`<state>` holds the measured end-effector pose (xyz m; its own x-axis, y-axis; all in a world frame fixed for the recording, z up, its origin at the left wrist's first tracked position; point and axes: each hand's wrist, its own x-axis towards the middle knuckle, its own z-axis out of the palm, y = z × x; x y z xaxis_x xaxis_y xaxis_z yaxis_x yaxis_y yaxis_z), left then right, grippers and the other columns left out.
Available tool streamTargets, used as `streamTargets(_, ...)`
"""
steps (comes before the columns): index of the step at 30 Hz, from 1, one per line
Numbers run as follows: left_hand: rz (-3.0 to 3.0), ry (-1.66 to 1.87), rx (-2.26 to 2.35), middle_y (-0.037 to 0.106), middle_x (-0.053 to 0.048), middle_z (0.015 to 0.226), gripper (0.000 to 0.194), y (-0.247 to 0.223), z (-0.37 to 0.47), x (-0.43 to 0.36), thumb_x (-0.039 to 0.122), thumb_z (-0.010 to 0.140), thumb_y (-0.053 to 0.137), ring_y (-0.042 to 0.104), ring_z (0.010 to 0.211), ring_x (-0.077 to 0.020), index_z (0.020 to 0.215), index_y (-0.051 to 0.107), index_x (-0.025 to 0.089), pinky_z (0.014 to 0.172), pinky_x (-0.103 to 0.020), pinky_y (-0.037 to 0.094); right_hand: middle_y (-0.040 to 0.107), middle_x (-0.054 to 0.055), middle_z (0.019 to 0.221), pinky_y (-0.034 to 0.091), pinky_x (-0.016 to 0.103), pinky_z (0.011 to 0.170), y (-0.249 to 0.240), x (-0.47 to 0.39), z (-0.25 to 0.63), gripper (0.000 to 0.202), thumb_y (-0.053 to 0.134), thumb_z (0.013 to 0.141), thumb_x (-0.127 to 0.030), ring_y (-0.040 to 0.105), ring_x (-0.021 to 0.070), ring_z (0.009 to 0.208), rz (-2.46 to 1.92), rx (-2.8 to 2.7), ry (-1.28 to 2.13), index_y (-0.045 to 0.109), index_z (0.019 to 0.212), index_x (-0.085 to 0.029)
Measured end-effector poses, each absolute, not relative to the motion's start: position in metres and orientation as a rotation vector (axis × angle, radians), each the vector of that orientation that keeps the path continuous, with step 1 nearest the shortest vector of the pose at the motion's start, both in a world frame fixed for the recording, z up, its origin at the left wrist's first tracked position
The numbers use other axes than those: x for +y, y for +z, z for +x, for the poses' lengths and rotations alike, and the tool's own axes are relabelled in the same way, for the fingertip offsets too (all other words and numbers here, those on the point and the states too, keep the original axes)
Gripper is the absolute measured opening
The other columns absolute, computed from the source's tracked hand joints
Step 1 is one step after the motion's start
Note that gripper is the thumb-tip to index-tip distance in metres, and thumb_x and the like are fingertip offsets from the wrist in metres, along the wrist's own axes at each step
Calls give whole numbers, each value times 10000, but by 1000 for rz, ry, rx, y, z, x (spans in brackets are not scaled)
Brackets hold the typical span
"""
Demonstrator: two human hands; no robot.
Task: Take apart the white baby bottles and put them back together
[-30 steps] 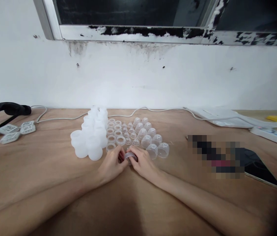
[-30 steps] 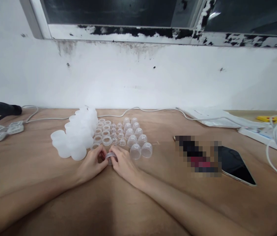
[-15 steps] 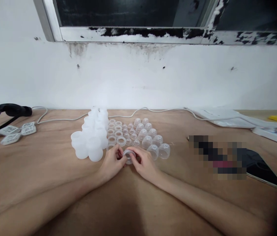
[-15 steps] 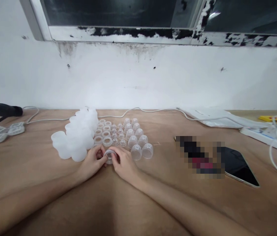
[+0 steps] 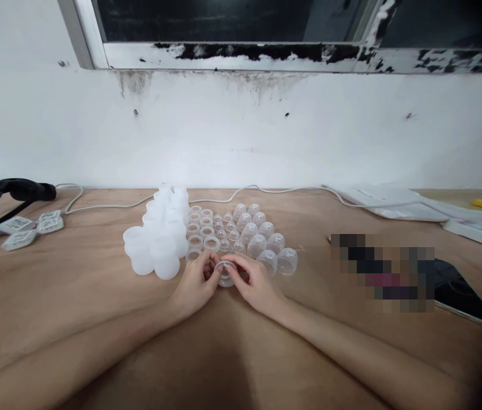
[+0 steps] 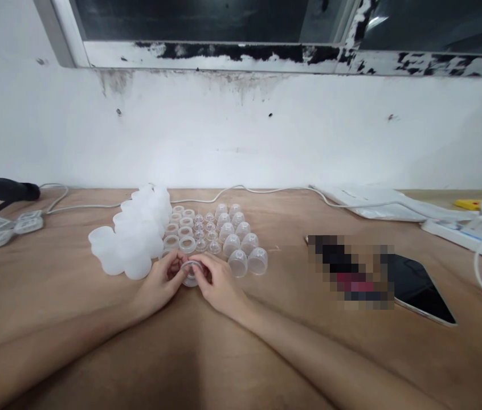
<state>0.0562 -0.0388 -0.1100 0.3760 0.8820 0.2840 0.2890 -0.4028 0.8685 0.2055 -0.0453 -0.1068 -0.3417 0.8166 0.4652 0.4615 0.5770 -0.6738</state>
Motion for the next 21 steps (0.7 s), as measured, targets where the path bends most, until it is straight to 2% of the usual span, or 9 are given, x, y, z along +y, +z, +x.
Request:
streamTargets(5, 1938, 1018, 1053, 468, 4, 677, 96, -107, 58, -39, 233, 788, 415, 433, 585, -88, 771, 409, 138, 533, -203, 356, 549, 30, 830, 387, 244, 683, -107, -45, 205, 205, 375, 824, -173, 495, 115, 765, -972, -2014, 499, 537, 950, -172)
streamTargets(11, 1927, 1020, 1066, 448, 16, 651, 66, -112, 58, -38, 201, 762, 428, 417, 564, -81, 761, 393, 145, 517, -195, 347, 525, 40, 842, 387, 246, 699, -108, -46, 203, 193, 344, 822, -135, 486, 115, 769, -1002, -2062, 408, 507, 921, -160)
streamTargets(17, 1908, 1025, 1106, 454, 14, 662, 104, -111, 58, -38, 244, 771, 437, 423, 576, -81, 763, 402, 146, 527, -195, 354, 514, 47, 871, 382, 260, 732, -104, -48, 205, 172, 334, 827, -143, 477, 122, 805, -1042, -2096, 431, 481, 914, -158)
streamTargets(21, 1903, 1034, 1099, 468, 8, 678, 139, -107, 58, -41, 281, 795, 414, 430, 577, -81, 772, 406, 144, 528, -197, 354, 511, 40, 819, 387, 260, 688, -101, -48, 208, 169, 377, 815, -179, 472, 124, 753, -1054, -2092, 492, 512, 916, -162)
